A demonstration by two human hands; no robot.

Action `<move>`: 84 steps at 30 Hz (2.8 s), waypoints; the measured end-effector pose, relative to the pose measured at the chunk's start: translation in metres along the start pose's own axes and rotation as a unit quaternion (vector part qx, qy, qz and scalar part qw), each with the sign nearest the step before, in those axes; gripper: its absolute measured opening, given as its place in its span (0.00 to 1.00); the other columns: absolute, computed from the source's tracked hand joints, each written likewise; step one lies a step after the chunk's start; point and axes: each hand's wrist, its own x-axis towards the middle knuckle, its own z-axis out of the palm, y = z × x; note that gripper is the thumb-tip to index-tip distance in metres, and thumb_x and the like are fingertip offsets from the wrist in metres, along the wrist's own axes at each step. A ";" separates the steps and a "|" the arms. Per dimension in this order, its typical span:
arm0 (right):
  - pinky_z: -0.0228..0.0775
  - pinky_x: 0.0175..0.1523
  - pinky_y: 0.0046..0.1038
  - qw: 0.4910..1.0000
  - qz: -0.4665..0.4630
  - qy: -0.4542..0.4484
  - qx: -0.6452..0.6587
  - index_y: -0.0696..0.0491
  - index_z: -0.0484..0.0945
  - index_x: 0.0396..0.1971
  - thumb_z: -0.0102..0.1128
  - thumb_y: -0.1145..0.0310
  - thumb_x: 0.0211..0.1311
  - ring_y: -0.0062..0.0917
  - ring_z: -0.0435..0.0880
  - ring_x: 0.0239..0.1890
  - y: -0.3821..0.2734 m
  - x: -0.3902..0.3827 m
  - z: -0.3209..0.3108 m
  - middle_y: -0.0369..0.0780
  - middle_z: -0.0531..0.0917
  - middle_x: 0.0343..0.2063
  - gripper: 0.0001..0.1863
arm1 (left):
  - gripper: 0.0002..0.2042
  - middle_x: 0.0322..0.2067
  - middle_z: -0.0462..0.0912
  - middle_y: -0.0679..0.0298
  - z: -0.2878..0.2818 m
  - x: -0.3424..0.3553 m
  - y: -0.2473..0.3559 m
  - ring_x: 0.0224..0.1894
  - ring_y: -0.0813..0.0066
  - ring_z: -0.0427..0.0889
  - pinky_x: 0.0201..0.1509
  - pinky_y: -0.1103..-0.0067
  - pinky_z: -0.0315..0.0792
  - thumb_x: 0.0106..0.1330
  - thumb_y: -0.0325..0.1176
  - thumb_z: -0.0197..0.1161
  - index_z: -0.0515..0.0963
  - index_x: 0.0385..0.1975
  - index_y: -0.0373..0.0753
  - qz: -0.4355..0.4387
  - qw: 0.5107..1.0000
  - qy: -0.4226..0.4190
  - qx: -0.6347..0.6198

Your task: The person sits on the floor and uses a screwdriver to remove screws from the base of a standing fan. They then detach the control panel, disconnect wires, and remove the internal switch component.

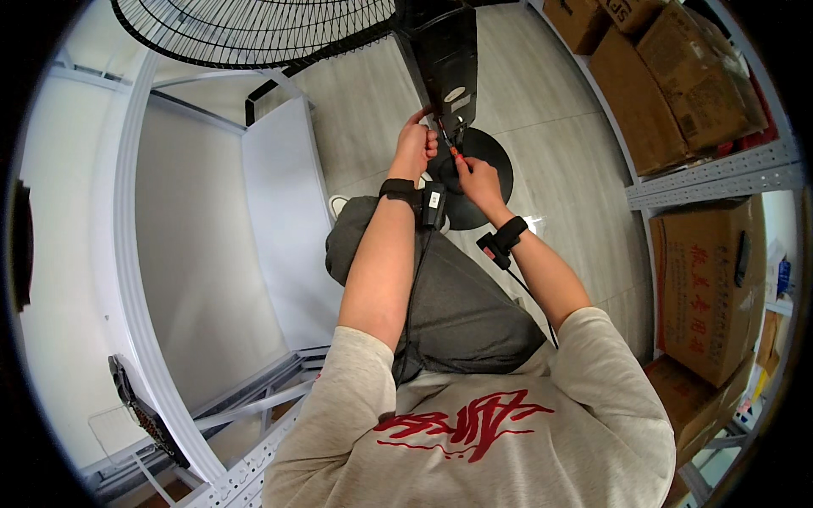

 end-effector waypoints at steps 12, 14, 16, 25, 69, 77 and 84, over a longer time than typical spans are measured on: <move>0.67 0.27 0.24 0.990 0.030 -0.003 0.138 0.55 0.82 0.43 0.55 0.54 0.66 0.18 0.79 0.21 0.028 0.005 0.013 0.37 0.81 0.18 0.19 | 0.30 0.15 0.64 0.69 0.002 0.001 0.001 0.15 0.81 0.59 0.17 0.82 0.53 0.58 0.20 0.35 0.64 0.63 0.48 -0.009 1.000 0.004 -0.001; 0.66 0.27 0.21 0.980 0.060 -0.020 0.186 0.55 0.82 0.44 0.56 0.54 0.66 0.14 0.76 0.21 0.030 0.004 0.017 0.34 0.80 0.18 0.20 | 0.30 0.15 0.64 0.69 0.001 0.002 0.000 0.15 0.81 0.59 0.17 0.82 0.53 0.58 0.19 0.35 0.63 0.63 0.48 -0.008 1.000 0.004 0.003; 0.65 0.26 0.21 0.985 0.035 -0.006 0.166 0.56 0.82 0.44 0.55 0.54 0.66 0.14 0.75 0.20 0.027 0.003 0.018 0.34 0.80 0.18 0.20 | 0.30 0.16 0.64 0.69 0.001 0.000 0.002 0.15 0.81 0.59 0.17 0.82 0.53 0.58 0.19 0.35 0.63 0.63 0.47 -0.008 1.000 0.008 0.006; 0.54 0.21 0.14 0.879 0.131 -0.158 0.430 0.52 0.80 0.45 0.54 0.54 0.68 0.09 0.66 0.16 0.029 0.000 0.009 0.28 0.75 0.18 0.18 | 0.30 0.16 0.64 0.69 0.001 -0.002 0.002 0.15 0.81 0.59 0.17 0.82 0.53 0.60 0.20 0.34 0.63 0.64 0.47 -0.010 1.000 0.002 0.000; 0.69 0.31 0.27 0.978 0.114 -0.081 0.157 0.59 0.83 0.33 0.52 0.48 0.66 0.23 0.80 0.24 0.024 0.018 -0.001 0.38 0.81 0.19 0.25 | 0.30 0.16 0.64 0.68 0.003 -0.005 0.004 0.15 0.81 0.60 0.17 0.82 0.53 0.60 0.20 0.35 0.61 0.64 0.48 -0.010 1.000 0.003 0.006; 0.68 0.29 0.29 0.997 -0.018 0.051 -0.059 0.57 0.81 0.28 0.52 0.46 0.65 0.20 0.81 0.25 0.013 0.009 0.006 0.38 0.80 0.18 0.26 | 0.29 0.16 0.65 0.68 0.001 -0.003 0.003 0.15 0.81 0.59 0.17 0.82 0.52 0.61 0.20 0.34 0.61 0.64 0.48 -0.007 1.000 0.017 0.006; 0.58 0.22 0.20 0.943 0.156 -0.175 0.236 0.54 0.80 0.29 0.50 0.46 0.67 0.15 0.71 0.16 0.012 0.017 -0.012 0.32 0.75 0.16 0.25 | 0.30 0.16 0.65 0.68 0.002 -0.005 0.004 0.15 0.81 0.59 0.17 0.82 0.52 0.60 0.20 0.34 0.60 0.64 0.48 -0.011 1.000 0.011 0.005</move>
